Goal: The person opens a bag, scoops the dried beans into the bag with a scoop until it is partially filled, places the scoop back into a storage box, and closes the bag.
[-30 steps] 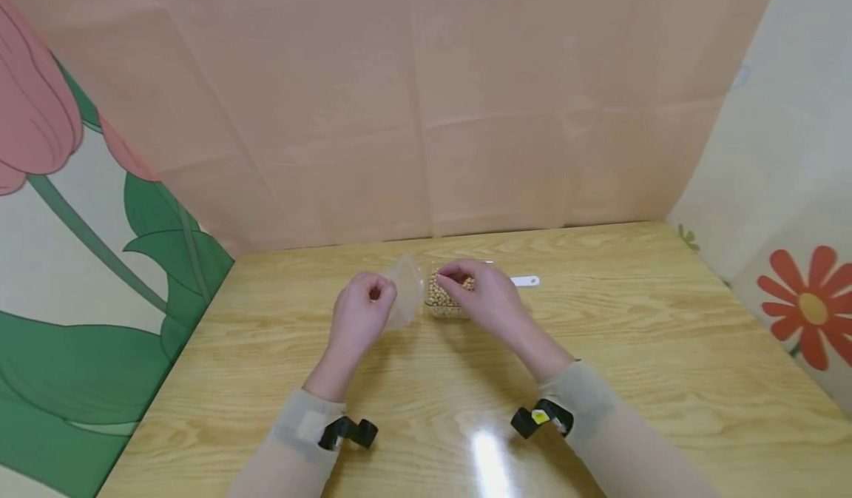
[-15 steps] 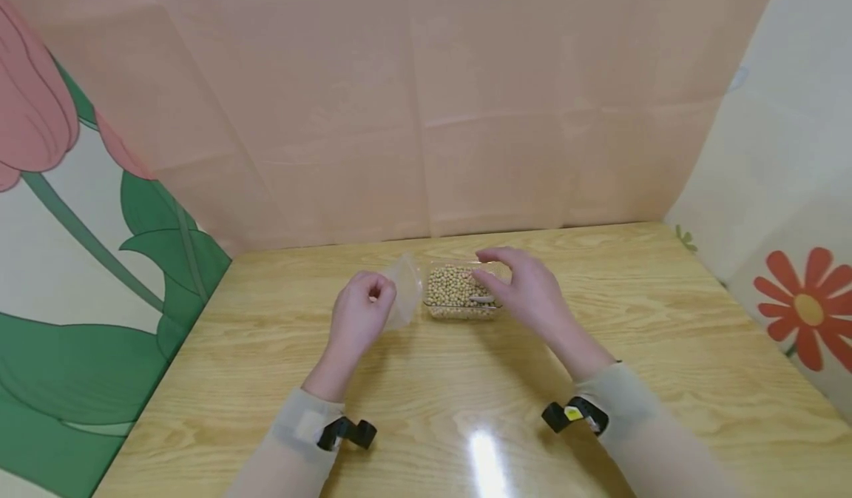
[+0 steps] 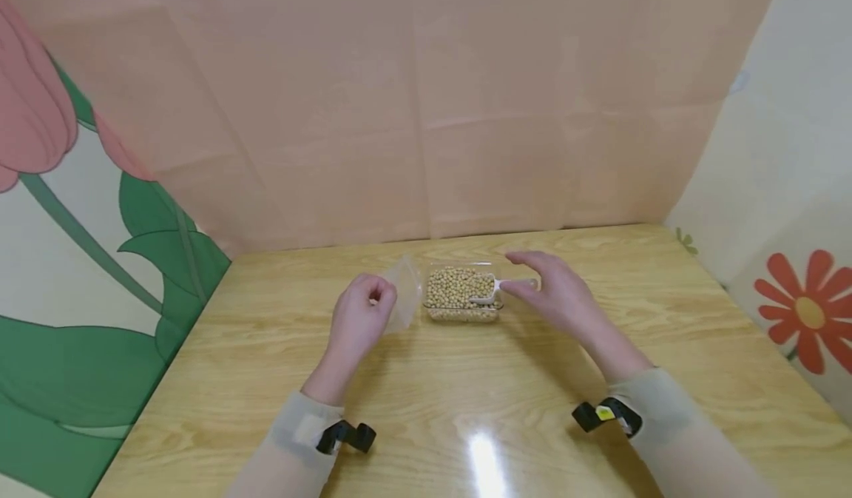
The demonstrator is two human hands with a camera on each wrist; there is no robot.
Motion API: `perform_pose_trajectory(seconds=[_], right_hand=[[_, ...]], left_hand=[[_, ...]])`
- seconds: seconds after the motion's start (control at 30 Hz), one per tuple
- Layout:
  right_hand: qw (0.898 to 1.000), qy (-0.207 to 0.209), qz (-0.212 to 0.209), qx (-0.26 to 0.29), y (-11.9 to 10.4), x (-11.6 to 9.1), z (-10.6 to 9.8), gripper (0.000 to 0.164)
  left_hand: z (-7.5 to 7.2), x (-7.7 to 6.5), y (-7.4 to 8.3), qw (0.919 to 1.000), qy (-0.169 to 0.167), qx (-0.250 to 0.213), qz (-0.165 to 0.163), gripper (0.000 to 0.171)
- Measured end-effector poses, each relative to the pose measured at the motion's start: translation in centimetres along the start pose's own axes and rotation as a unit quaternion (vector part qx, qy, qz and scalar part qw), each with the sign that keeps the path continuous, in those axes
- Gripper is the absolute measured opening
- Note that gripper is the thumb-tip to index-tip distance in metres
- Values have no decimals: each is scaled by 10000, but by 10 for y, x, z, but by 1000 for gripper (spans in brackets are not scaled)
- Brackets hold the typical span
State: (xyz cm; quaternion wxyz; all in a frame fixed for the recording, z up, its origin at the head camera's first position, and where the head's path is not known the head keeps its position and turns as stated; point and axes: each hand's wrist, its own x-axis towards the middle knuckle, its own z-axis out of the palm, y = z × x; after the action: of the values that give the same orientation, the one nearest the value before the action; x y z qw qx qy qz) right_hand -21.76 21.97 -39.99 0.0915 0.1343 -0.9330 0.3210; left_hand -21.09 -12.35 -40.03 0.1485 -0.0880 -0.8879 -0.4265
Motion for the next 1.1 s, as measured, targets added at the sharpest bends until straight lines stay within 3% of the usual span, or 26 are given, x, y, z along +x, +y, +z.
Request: perform_pose_trajectory(seconds=[0.47, 0.63, 0.9, 1.1], right_hand=[[9980, -597, 149, -136, 16, 6, 3, 47], [9975, -629, 178, -252, 19, 10, 7, 35], [9986, -518, 120, 26, 22, 12, 15, 30], [9993, -348, 109, 81, 22, 9, 10, 32]], left_hand=[[1, 0, -3, 10000, -21, -45, -59, 18], [2, 1, -4, 10000, 5, -46, 44, 19], [1, 1, -6, 9999, -10, -68, -76, 17], [4, 2, -3, 9999, -69, -73, -103, 17]])
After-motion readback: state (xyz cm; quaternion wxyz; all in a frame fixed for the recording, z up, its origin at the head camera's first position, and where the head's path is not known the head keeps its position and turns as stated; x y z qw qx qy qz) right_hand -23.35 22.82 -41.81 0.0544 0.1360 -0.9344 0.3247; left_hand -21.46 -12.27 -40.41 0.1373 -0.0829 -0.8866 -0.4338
